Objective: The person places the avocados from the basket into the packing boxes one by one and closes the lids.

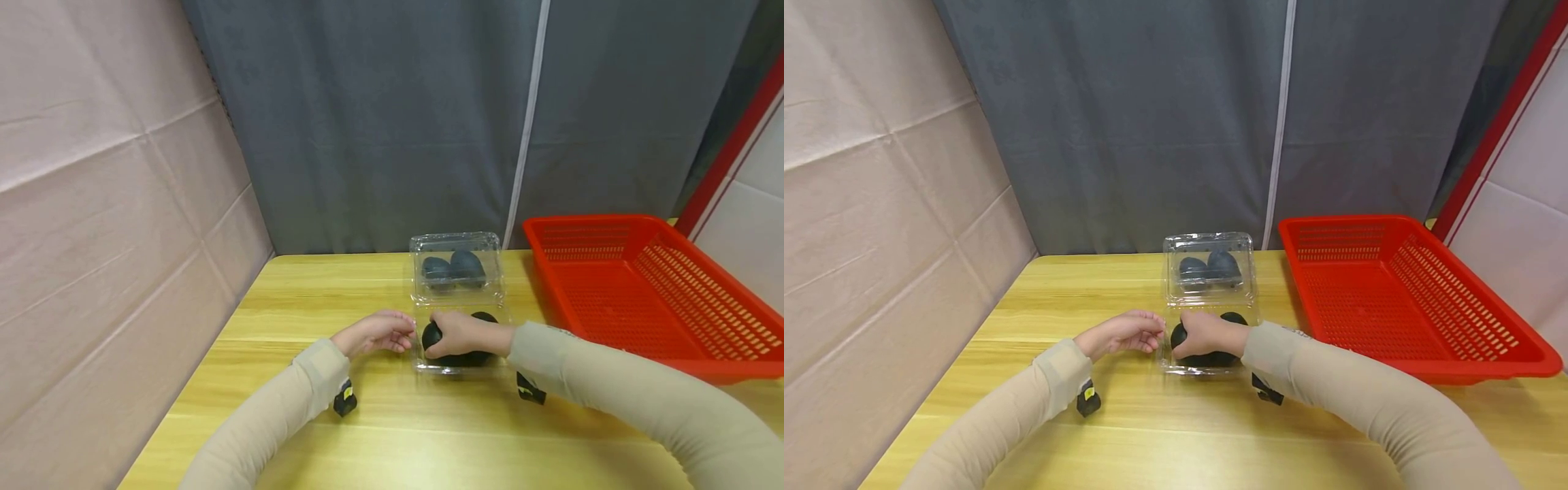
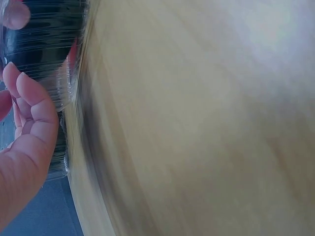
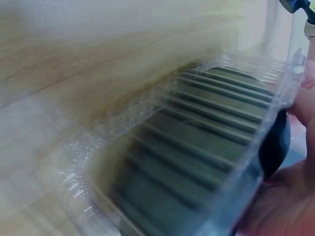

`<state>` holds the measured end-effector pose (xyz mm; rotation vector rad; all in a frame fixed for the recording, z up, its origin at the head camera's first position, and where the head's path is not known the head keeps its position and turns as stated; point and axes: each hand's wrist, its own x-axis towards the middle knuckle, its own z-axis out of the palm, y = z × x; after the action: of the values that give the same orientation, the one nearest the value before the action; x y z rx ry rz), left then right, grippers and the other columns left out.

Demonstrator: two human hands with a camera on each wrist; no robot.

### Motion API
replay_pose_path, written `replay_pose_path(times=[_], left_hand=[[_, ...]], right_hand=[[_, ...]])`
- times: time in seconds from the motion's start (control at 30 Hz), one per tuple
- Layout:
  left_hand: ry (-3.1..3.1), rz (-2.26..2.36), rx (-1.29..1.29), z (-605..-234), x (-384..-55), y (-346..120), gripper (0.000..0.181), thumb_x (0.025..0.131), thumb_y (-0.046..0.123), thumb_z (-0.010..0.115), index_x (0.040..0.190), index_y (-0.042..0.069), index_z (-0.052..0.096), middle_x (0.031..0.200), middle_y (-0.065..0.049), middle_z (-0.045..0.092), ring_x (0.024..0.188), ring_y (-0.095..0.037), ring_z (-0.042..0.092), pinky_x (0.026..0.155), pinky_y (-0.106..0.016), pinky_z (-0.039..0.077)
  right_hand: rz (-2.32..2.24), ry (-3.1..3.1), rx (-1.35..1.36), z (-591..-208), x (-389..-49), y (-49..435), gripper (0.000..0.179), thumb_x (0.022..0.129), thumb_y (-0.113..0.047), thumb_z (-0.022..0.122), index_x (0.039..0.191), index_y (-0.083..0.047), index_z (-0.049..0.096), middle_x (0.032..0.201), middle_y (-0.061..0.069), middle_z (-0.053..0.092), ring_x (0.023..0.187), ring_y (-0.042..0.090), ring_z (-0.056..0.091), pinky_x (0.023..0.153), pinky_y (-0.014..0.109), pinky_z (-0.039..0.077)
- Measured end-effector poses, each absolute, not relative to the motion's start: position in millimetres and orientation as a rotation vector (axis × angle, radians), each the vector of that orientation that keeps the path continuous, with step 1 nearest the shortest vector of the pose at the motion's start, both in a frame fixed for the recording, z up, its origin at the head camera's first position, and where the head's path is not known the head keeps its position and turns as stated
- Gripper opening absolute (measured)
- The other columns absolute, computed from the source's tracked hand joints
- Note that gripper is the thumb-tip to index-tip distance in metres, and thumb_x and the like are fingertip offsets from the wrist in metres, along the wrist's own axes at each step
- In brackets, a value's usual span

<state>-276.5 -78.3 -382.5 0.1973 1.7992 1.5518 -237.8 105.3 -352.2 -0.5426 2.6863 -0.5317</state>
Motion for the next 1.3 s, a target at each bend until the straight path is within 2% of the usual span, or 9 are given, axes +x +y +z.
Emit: replay_pose_path(times=[0.27,0.43,0.67,0.87,1.0,1.3], left_hand=[[1.793,1.557,0.209,-384,-277,-79,0.010,0.093,0.007,0.046,0.084,0.007,0.052,0.070,0.001,0.058,0.056,-0.007,0.054,0.055,-0.019,0.047],[1.786,1.561,0.217,-384,-278,-80,0.008,0.094,0.007,0.045,0.089,0.005,0.052,0.072,0.001,0.058,0.057,-0.007,0.054,0.056,-0.019,0.048],[1.796,1.568,0.243,-385,-278,-81,0.007,0.092,0.009,0.049,0.091,0.004,0.053,0.073,0.001,0.058,0.059,-0.007,0.055,0.059,-0.019,0.048],[1.776,1.565,0.293,-383,-277,-83,0.007,0.091,0.010,0.050,0.086,0.007,0.054,0.073,0.002,0.058,0.059,-0.006,0.055,0.060,-0.019,0.048],[1.800,1.568,0.247,-384,-278,-81,0.009,0.092,0.007,0.046,0.085,0.007,0.052,0.072,0.001,0.057,0.057,-0.007,0.054,0.057,-0.019,0.048],[1.791,1.570,0.211,-384,-277,-79,0.011,0.092,0.005,0.046,0.083,0.008,0.051,0.072,0.001,0.057,0.056,-0.007,0.054,0.056,-0.020,0.048]], right_hand=[[-0.512,2.677,-0.508,-353,-239,105,0.078,0.078,-0.039,0.067,0.134,0.005,0.036,0.120,0.019,0.054,0.102,0.026,0.055,0.084,0.040,0.047],[-0.537,2.713,-0.565,-338,-242,110,0.071,0.080,-0.037,0.066,0.131,0.006,0.041,0.123,0.022,0.053,0.110,0.031,0.054,0.091,0.043,0.044],[-0.568,2.892,-0.613,-303,-266,131,0.049,0.085,-0.031,0.059,0.118,0.005,0.055,0.100,0.016,0.064,0.089,0.025,0.060,0.079,0.038,0.049],[-0.776,2.989,-0.412,-281,-295,160,0.040,0.089,-0.020,0.048,0.120,0.006,0.053,0.120,0.024,0.055,0.101,0.035,0.056,0.086,0.046,0.046],[-0.880,3.035,-0.263,-278,-309,177,0.039,0.089,-0.014,0.043,0.121,0.007,0.051,0.124,0.026,0.050,0.106,0.037,0.050,0.091,0.048,0.043],[-0.942,3.093,-0.063,-287,-324,192,0.049,0.086,-0.009,0.036,0.130,0.013,0.037,0.132,0.032,0.038,0.117,0.044,0.039,0.100,0.051,0.033]])
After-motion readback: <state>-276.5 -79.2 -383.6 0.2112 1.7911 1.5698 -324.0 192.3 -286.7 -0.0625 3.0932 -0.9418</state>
